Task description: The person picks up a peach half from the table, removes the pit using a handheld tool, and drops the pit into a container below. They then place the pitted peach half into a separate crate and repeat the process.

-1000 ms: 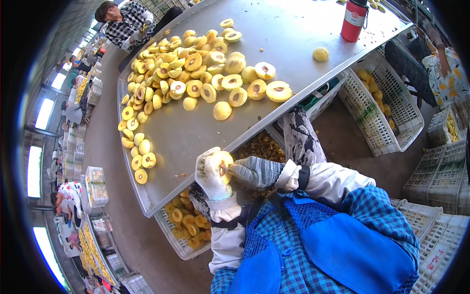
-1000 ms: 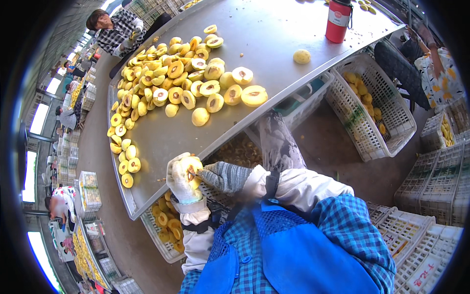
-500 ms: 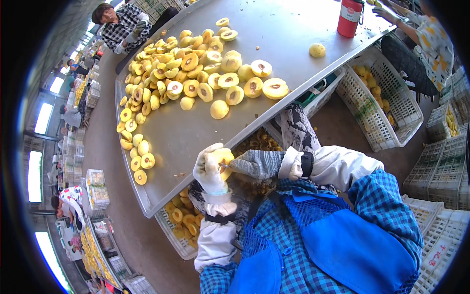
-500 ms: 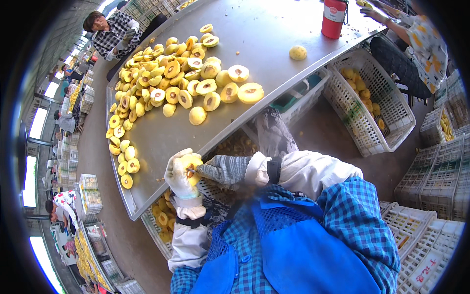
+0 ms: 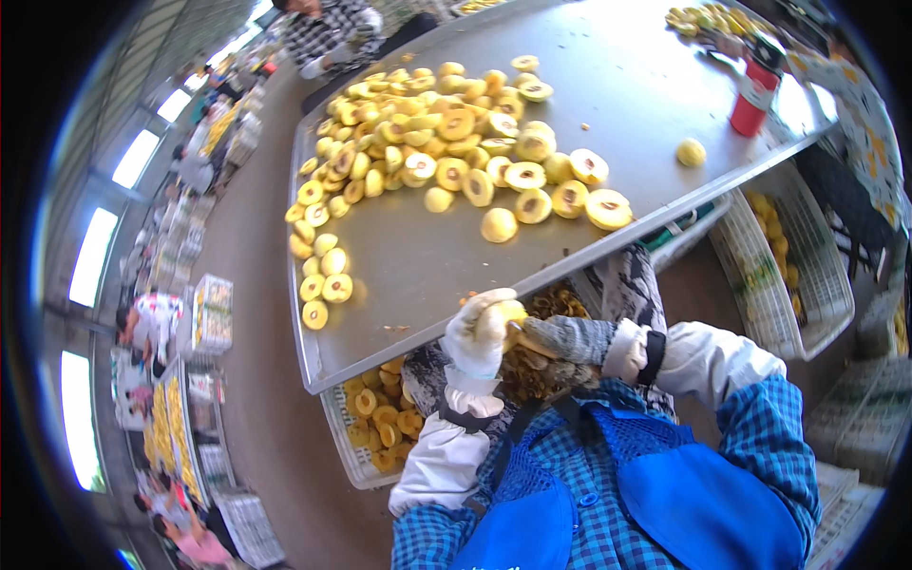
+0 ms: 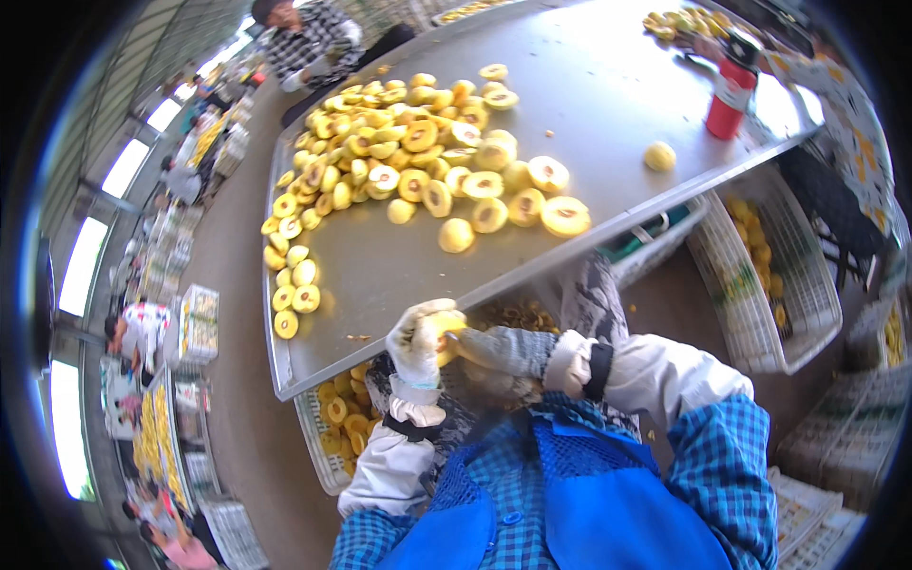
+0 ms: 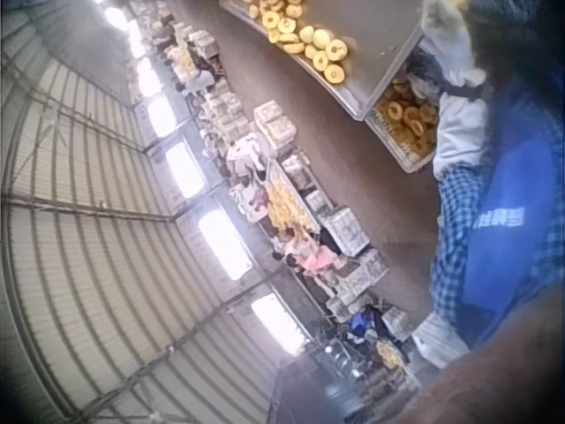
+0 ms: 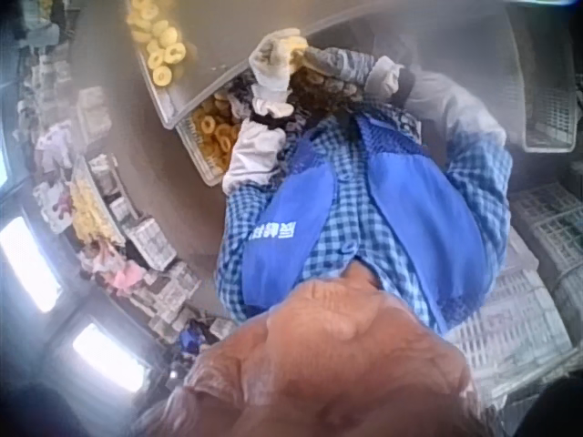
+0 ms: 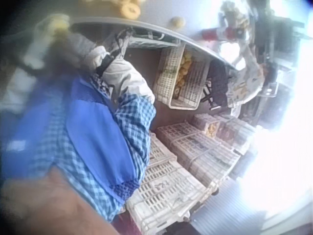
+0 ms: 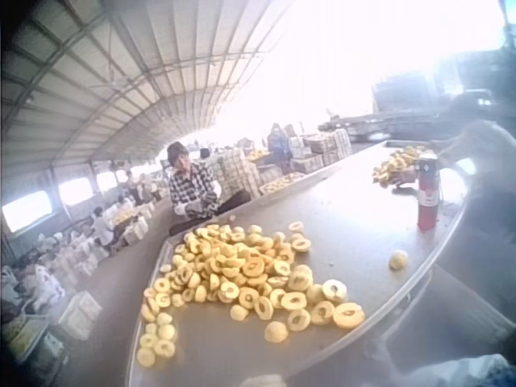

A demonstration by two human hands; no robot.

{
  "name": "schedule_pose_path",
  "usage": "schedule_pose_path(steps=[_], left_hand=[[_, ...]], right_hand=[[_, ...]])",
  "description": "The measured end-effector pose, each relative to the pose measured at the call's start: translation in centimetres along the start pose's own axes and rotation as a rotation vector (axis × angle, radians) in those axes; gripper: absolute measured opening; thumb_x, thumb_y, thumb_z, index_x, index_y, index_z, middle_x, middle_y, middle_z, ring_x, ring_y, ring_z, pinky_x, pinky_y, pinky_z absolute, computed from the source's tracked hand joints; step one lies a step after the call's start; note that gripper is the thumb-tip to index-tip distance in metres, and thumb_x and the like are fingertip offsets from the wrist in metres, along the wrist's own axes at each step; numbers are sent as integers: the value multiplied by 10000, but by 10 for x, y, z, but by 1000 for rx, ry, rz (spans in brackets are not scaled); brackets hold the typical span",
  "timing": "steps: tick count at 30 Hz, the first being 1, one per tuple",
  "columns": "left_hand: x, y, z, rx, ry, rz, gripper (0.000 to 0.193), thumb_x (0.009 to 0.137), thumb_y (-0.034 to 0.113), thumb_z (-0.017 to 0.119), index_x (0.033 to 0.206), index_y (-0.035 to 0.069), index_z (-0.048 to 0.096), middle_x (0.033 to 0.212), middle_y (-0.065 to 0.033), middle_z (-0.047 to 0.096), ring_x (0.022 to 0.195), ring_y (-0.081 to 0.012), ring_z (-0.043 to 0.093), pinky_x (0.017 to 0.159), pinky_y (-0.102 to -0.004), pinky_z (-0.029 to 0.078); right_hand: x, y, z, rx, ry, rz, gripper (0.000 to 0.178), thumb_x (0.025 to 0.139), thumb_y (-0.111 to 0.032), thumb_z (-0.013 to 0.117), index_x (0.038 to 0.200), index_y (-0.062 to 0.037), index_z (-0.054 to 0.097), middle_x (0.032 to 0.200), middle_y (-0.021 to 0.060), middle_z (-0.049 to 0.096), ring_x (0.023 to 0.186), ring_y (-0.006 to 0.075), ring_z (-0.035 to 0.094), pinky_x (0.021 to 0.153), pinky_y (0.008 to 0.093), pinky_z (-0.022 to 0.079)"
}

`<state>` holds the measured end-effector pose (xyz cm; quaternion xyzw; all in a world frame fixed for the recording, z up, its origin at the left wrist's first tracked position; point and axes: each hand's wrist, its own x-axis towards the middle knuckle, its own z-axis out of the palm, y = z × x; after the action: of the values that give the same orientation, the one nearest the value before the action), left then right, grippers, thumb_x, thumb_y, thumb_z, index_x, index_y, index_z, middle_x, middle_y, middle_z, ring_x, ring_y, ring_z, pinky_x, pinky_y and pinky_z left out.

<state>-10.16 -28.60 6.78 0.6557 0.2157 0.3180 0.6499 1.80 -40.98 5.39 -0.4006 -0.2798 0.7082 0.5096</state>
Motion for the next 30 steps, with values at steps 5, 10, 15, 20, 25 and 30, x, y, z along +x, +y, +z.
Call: schedule_pose_path(steps=[5, 10, 15, 20, 25, 30], left_hand=[[-6, -10, -25, 237, -261, 75, 179, 857, 46, 543, 955, -11, 682, 849, -86, 700, 754, -125, 644, 709, -250, 511], [-16, -11, -28, 276, -268, 132, 190, 845, -10, 541, 979, -13, 675, 860, -82, 700, 785, -123, 650, 733, -252, 517], [-12, -16, -17, -30, 13, 121, 182, 876, 52, 525, 946, -38, 667, 859, -97, 682, 751, -139, 641, 682, -249, 511], [1, -11, -32, -349, -151, -80, 398, 955, 344, 505, 1069, -28, 587, 923, -159, 664, 862, -225, 643, 802, -330, 523], [-10, -31, -33, -261, 37, -156, 209, 866, 23, 564, 1057, -32, 630, 871, -134, 680, 745, -196, 658, 706, -308, 554], [-31, -41, -19, 150, 76, -1, 199, 836, 34, 657, 1032, 4, 668, 928, -65, 687, 837, -118, 636, 763, -252, 521]], right_hand=[[9, 31, -18, -449, -7, -24, 237, 999, -208, 467, 1102, -74, 633, 934, 1, 668, 833, 138, 630, 706, 265, 502], [2, 43, 16, 334, 5, -51, 305, 1000, -303, 458, 989, -35, 604, 807, 19, 615, 714, 118, 558, 632, 268, 453], [13, 30, 16, 222, 115, -77, 343, 991, -332, 481, 928, -10, 579, 737, 50, 590, 625, 117, 531, 574, 265, 436], [24, 12, 8, 13, -17, 29, 449, 946, -532, 462, 789, -121, 556, 542, -16, 464, 363, 98, 384, 311, 265, 272], [4, -7, 46, -17, 90, 79, 480, 971, -515, 412, 767, -102, 547, 549, 8, 493, 408, 125, 434, 382, 281, 355], [24, 57, 16, -505, 185, -254, 334, 1010, -314, 396, 945, -72, 618, 839, 34, 639, 809, 101, 543, 692, 281, 456]])
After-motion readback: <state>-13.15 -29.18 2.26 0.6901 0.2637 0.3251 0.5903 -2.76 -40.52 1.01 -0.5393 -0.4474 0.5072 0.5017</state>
